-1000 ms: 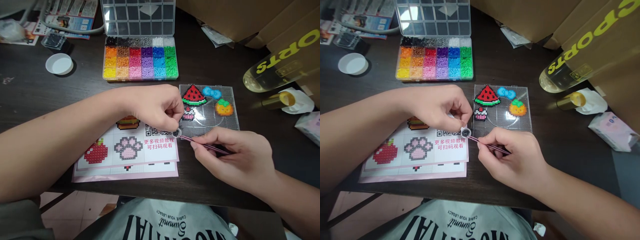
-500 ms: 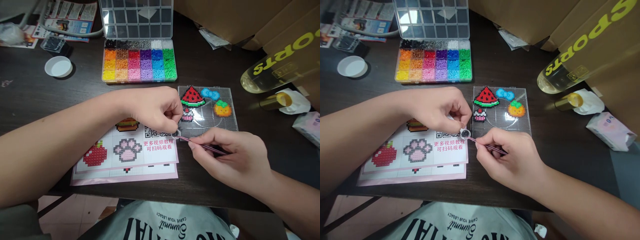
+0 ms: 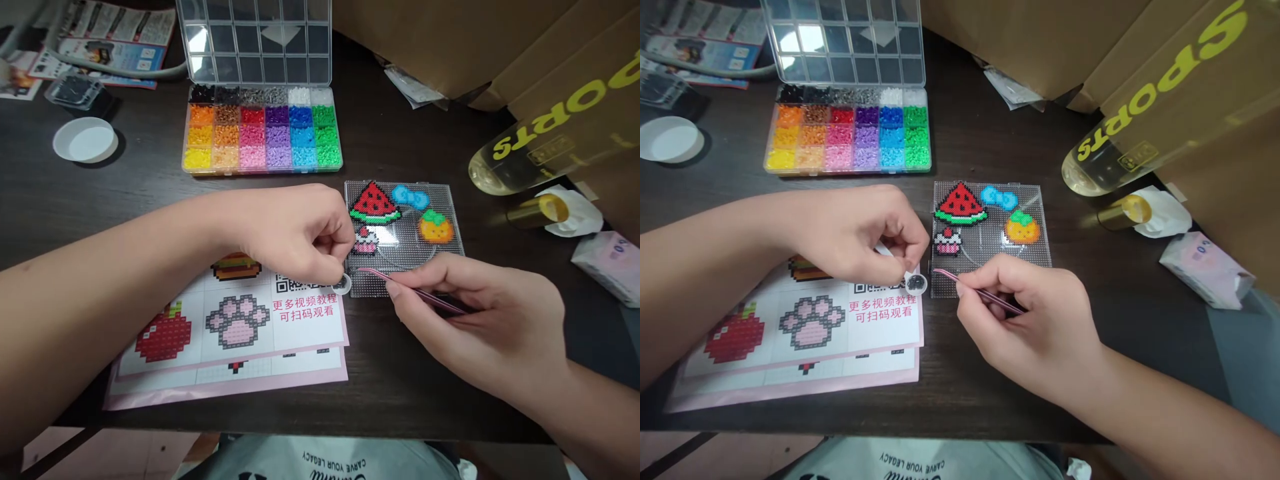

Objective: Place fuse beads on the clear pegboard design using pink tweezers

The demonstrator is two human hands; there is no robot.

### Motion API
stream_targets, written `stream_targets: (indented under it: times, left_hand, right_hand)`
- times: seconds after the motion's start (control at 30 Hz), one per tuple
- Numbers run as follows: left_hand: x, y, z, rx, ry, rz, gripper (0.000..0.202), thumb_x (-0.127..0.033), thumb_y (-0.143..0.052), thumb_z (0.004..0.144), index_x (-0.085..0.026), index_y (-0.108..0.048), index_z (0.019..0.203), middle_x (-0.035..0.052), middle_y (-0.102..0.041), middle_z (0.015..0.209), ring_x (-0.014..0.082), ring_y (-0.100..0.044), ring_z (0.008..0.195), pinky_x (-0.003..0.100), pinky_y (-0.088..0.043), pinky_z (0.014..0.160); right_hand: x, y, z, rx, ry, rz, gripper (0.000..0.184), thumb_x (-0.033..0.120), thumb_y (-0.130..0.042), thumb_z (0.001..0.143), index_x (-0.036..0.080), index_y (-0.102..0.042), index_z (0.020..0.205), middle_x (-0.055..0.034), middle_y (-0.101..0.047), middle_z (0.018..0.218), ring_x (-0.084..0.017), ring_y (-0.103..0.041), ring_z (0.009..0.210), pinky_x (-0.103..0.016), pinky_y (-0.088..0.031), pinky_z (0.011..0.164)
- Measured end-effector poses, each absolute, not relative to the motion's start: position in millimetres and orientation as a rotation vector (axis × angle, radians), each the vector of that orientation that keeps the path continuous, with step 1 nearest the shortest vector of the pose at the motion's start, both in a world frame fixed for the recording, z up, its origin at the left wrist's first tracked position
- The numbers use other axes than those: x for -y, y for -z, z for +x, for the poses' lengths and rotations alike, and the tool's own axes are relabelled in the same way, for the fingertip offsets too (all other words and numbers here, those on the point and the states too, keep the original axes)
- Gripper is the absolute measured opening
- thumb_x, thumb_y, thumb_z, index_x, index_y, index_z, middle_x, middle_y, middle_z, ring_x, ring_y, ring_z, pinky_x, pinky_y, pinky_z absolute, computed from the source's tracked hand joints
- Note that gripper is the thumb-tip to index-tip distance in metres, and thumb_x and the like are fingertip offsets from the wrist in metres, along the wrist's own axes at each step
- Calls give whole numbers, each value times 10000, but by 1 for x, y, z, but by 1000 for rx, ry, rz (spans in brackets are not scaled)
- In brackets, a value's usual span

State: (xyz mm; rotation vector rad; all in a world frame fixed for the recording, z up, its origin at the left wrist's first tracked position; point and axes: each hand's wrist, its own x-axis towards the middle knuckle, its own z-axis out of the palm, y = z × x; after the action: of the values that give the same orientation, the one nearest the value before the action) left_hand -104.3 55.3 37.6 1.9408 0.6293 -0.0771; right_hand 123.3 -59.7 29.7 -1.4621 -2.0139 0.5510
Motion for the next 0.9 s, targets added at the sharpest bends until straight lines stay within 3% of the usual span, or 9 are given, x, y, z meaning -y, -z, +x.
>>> stream_targets:
  times: [0.9]
  left_hand:
    - [-55,-44,-102,-662,98,1949,192,-49,-583,761,-156,-662,624,-77,-516,523,49,-422,504,206,-311,486]
  right_hand:
    - [55,-30,124,2051,-581,-1484,100,178,-723,876,234,-766,805,15,-797,709,-113,-636,454,-212,-464,387]
